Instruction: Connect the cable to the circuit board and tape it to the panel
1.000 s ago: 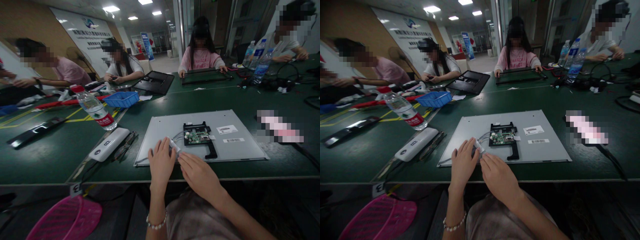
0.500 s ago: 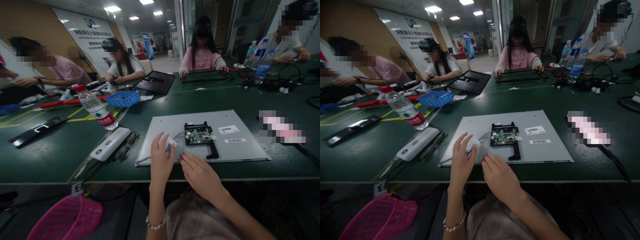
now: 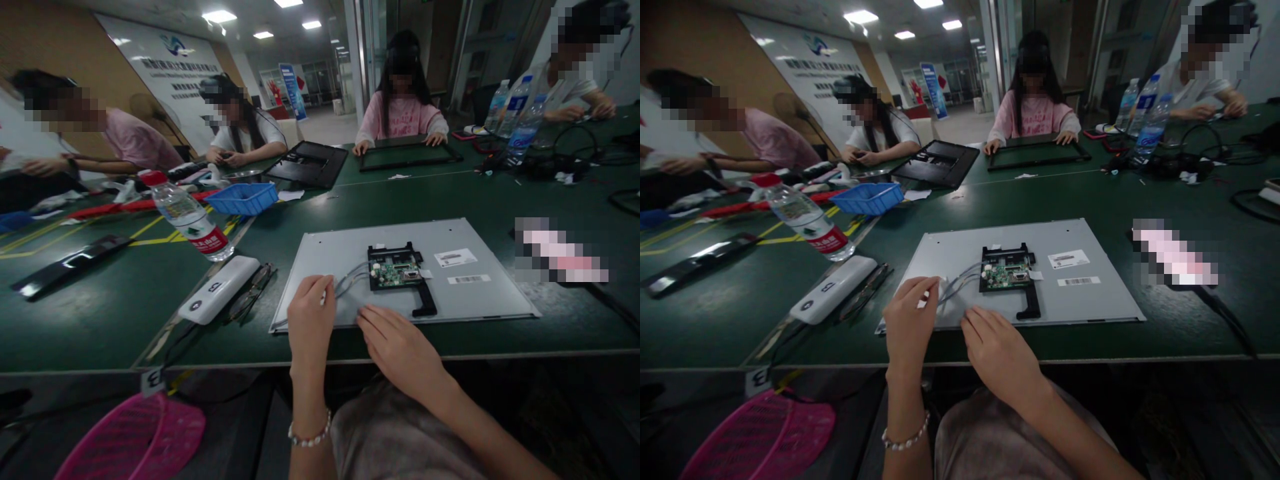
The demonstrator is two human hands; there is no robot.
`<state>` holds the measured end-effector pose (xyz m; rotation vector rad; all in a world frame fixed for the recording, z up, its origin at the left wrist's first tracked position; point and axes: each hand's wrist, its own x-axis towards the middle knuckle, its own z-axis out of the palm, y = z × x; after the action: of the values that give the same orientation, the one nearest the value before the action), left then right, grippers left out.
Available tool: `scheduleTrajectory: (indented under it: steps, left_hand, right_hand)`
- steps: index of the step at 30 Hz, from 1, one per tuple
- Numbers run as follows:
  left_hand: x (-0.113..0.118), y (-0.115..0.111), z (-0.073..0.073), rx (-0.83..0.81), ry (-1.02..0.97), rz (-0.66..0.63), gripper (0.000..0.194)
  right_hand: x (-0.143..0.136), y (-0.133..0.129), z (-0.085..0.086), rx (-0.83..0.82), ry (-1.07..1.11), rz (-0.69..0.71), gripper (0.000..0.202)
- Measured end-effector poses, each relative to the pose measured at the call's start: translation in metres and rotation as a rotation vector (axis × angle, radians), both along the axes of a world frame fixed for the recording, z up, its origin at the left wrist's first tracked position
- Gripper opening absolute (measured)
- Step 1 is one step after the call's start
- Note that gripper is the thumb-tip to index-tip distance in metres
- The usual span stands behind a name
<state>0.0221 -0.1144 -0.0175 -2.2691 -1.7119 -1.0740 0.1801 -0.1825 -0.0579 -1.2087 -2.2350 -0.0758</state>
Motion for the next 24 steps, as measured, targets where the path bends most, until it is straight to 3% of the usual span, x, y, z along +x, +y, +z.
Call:
scheduleTrajectory:
  steps: [6, 10, 16, 20, 24]
  left_hand:
    - [-0.011, 0.007, -0.009, -0.069, 0.011, -0.056, 0.017]
    - [-0.012, 0.003, -0.014, -0.089, -0.002, -0.026, 0.017]
    - [-0.013, 0.002, -0.015, -0.056, 0.020, 0.038, 0.021]
    - [-0.013, 0.000, -0.014, 0.011, 0.008, 0.095, 0.020]
    - [0.001, -0.011, -0.009, 0.048, -0.018, 0.092, 0.021]
  right_hand:
    - [0.000, -0.001, 0.000, -0.012, -0.013, -0.003, 0.034]
    - [0.000, 0.000, 0.001, -0.019, -0.021, -0.002, 0.034]
    - [0.008, -0.012, 0.017, -0.076, 0.041, 0.040, 0.032]
    - [0.052, -0.010, 0.030, -0.168, 0.178, 0.004, 0.031]
    - [0.116, 0.023, 0.034, -0.229, 0.105, -0.179, 0.032]
